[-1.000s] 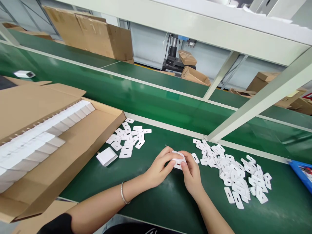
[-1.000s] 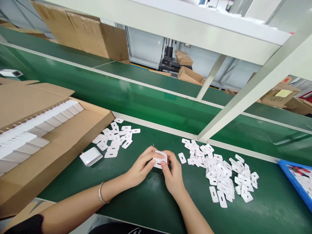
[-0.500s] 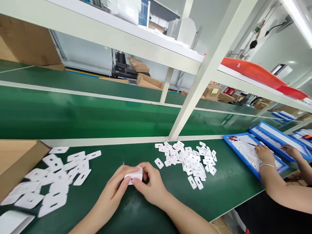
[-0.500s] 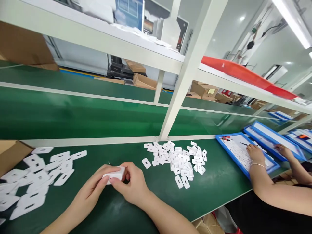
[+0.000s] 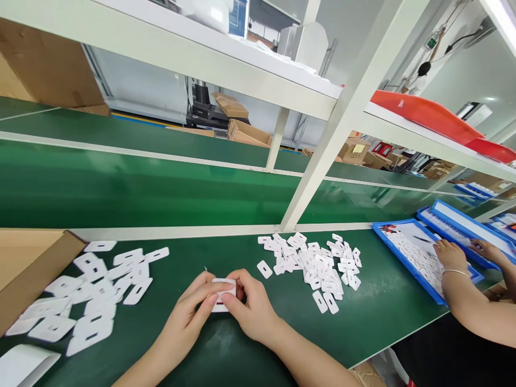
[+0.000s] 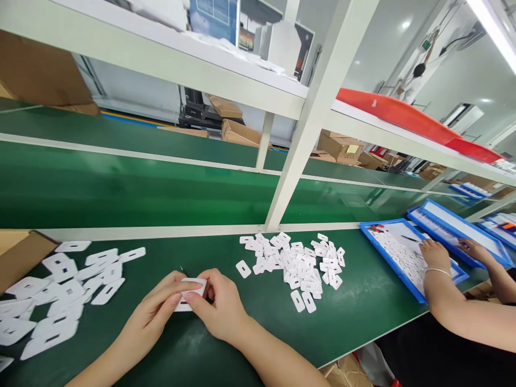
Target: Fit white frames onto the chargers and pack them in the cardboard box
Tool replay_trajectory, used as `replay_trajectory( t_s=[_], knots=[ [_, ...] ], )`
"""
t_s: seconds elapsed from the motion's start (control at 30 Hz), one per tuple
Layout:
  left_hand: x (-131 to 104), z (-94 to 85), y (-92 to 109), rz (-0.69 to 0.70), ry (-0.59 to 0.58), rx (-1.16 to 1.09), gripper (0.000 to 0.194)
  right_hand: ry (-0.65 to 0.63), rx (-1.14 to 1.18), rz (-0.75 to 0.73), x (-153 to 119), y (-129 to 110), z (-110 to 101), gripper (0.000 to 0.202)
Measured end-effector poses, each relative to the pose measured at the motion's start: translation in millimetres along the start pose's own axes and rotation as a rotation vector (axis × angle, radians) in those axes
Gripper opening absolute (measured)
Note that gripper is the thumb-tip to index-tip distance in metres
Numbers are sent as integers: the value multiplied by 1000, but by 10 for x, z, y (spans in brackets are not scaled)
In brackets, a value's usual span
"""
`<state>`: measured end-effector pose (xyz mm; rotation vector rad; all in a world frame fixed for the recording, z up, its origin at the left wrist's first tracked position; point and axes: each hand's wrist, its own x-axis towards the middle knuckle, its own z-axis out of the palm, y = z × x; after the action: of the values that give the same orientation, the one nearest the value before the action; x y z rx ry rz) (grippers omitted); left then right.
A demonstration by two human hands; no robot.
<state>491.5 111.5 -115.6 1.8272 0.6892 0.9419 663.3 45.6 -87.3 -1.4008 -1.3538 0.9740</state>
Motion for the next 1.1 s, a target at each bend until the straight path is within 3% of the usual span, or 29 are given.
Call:
replay_trajectory(
  t_s=[0.27, 0.57, 0.8, 1.1],
  knots=[
    [-61, 45, 58, -128, -58, -29, 40, 30, 69, 60, 33, 59, -9, 33],
    [-45, 30, 11, -58, -36, -52, 34, -28, 57, 7, 31, 27, -41, 34],
    [-32, -13, 72, -131, -94, -84, 45, 34, 9, -2, 33, -34, -44, 32],
    [-14, 17, 37, -34, -33, -27, 36, -12, -22, -54, 21, 46, -50, 27]
  ],
)
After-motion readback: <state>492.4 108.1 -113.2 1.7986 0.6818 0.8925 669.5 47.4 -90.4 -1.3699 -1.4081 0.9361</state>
